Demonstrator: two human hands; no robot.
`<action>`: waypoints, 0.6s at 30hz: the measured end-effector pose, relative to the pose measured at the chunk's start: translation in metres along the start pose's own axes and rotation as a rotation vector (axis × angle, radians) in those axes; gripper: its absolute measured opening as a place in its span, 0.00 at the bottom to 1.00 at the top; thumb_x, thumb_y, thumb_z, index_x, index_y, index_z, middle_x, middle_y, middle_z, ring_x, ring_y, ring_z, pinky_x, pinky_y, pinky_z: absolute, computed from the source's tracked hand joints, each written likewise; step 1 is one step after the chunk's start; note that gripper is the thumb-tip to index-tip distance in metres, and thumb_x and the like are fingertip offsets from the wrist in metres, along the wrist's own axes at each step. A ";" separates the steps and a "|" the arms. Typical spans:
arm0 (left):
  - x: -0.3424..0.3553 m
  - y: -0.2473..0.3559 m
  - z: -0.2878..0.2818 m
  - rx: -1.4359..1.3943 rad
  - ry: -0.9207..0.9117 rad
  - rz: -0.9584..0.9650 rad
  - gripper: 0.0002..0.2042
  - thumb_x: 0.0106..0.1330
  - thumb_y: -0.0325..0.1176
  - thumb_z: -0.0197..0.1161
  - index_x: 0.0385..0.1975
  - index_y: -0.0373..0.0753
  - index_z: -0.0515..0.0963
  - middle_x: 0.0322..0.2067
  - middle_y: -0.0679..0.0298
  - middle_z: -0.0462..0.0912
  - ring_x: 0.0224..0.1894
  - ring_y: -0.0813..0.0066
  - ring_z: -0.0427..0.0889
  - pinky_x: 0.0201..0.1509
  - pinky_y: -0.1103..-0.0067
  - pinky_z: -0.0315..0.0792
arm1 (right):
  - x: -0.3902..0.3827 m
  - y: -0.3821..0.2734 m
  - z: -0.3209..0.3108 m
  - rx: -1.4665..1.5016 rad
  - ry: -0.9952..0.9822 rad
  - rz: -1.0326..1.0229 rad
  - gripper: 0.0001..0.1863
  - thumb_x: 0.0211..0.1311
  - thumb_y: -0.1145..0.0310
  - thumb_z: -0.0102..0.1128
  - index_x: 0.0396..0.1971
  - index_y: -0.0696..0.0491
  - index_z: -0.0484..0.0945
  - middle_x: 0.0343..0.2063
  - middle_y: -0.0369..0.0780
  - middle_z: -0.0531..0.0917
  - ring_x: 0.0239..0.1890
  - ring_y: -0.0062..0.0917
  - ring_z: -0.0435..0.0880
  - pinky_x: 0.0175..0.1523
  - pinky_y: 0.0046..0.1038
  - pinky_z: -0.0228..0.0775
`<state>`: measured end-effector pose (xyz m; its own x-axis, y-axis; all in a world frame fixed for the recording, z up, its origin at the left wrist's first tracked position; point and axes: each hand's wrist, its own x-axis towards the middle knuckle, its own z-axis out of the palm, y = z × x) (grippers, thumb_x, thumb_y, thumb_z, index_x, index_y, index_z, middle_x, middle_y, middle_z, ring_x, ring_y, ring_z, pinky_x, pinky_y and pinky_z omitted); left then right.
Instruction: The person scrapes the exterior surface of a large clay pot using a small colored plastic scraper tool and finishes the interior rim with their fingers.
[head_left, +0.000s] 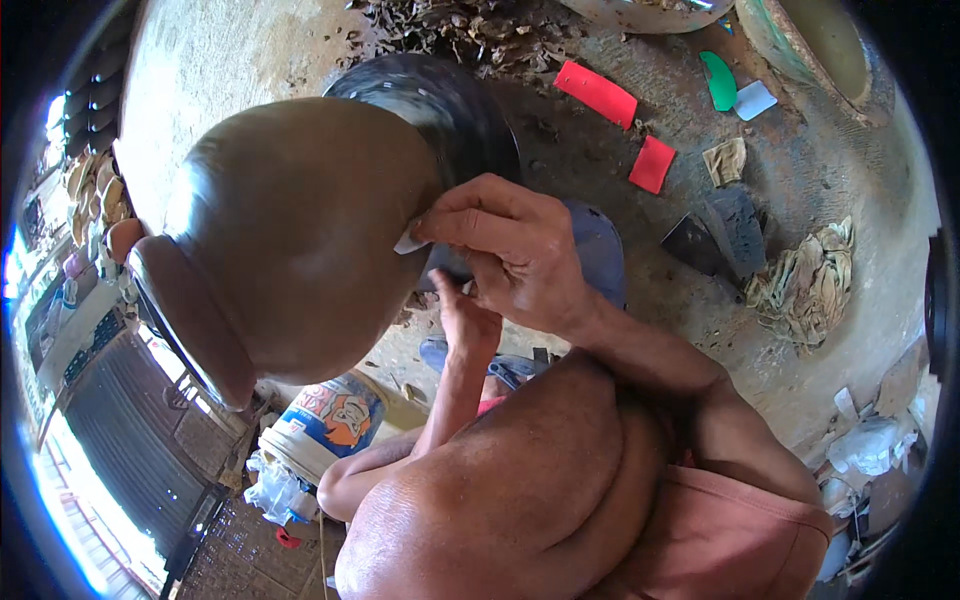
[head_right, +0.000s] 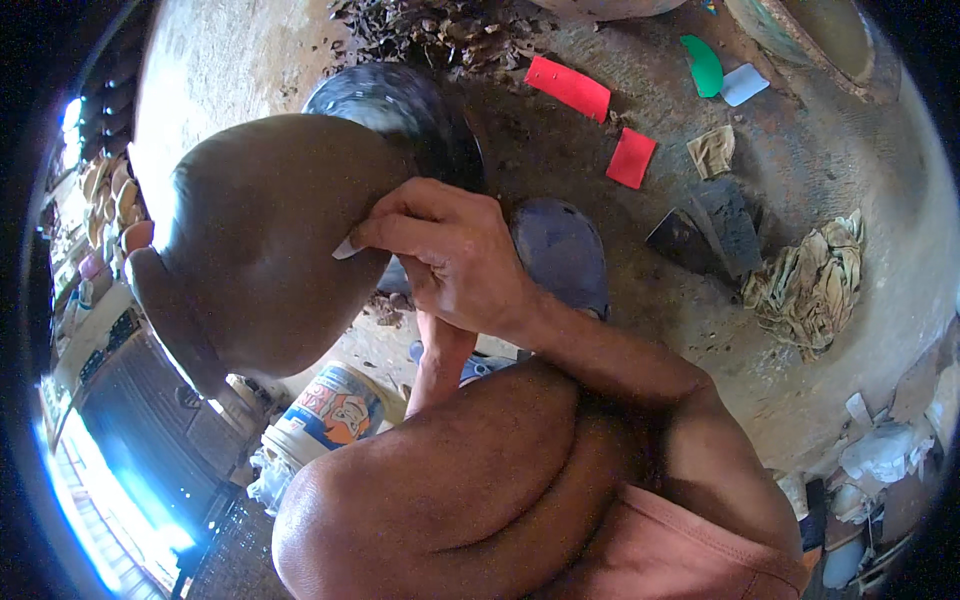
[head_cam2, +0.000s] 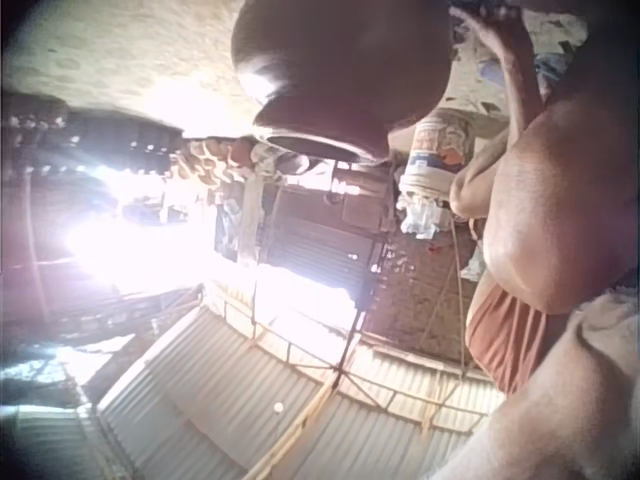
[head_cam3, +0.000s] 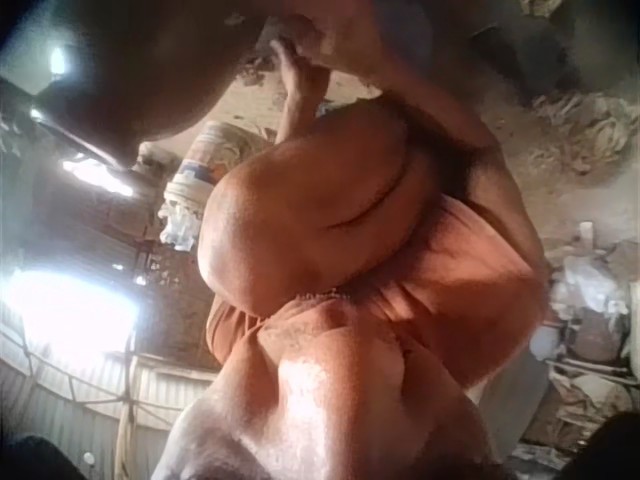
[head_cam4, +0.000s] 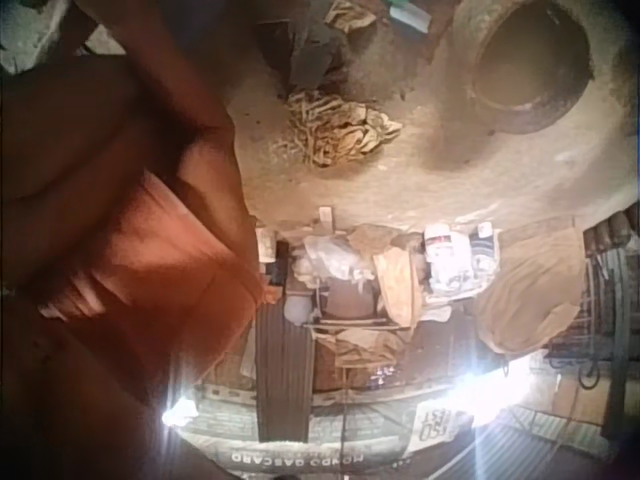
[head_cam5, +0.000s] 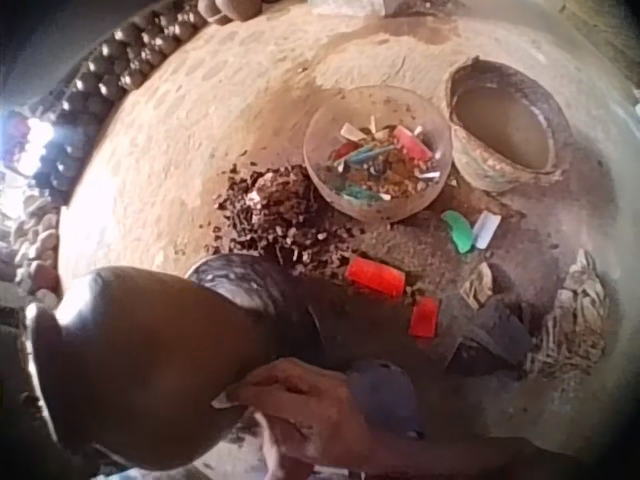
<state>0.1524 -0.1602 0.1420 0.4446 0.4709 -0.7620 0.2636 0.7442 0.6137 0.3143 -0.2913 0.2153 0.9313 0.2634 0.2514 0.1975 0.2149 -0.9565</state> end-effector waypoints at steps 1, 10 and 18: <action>-0.015 0.002 0.011 0.019 -0.040 -0.086 0.31 0.76 0.58 0.52 0.71 0.44 0.66 0.67 0.60 0.73 0.70 0.64 0.71 0.75 0.62 0.63 | 0.000 0.000 0.000 0.003 -0.003 -0.002 0.22 0.42 0.90 0.63 0.38 0.53 0.88 0.34 0.40 0.84 0.37 0.33 0.88 0.39 0.30 0.82; 0.012 0.008 -0.017 -0.024 -0.200 0.051 0.32 0.80 0.60 0.43 0.75 0.47 0.58 0.71 0.60 0.65 0.73 0.62 0.67 0.76 0.63 0.63 | 0.007 -0.009 0.006 0.037 -0.012 -0.012 0.21 0.48 0.94 0.58 0.39 0.57 0.88 0.37 0.42 0.85 0.35 0.28 0.88 0.38 0.26 0.81; 0.025 0.038 -0.029 0.110 -0.230 0.023 0.32 0.80 0.60 0.43 0.76 0.49 0.56 0.71 0.60 0.65 0.73 0.62 0.65 0.75 0.63 0.65 | 0.011 -0.014 -0.001 0.028 -0.041 0.011 0.23 0.48 0.94 0.57 0.41 0.57 0.88 0.37 0.42 0.85 0.35 0.28 0.88 0.39 0.26 0.81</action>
<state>0.1494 -0.1061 0.1403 0.6312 0.3574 -0.6883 0.3372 0.6728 0.6585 0.3223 -0.2923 0.2313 0.9199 0.3040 0.2477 0.1785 0.2380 -0.9547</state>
